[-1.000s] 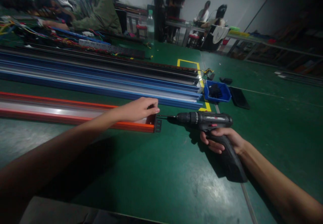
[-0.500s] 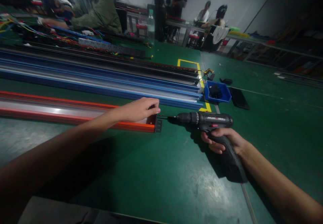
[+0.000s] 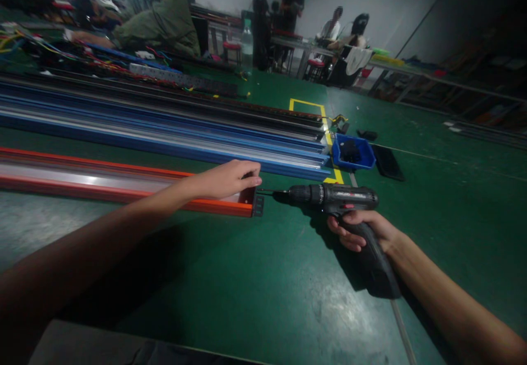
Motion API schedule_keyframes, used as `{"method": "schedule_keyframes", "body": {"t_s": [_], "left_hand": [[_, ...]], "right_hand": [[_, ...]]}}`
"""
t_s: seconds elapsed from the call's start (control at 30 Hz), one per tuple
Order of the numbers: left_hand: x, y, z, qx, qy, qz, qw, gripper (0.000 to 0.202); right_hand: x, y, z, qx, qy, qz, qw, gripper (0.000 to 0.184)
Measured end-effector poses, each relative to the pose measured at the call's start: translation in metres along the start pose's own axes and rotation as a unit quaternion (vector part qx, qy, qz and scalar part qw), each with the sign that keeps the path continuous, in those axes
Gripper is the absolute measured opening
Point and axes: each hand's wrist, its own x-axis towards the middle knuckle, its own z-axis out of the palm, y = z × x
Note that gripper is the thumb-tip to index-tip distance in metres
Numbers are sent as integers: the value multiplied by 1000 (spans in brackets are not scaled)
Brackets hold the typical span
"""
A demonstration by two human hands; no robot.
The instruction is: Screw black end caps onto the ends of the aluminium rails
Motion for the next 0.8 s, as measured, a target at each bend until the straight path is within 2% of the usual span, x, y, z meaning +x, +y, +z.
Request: {"method": "schedule_keyframes", "body": {"t_s": [0.8], "left_hand": [[0,-3,1,5,4,2,1000,33]], "right_hand": [[0,1,-3,-5,-9,-4,1000,25]]}}
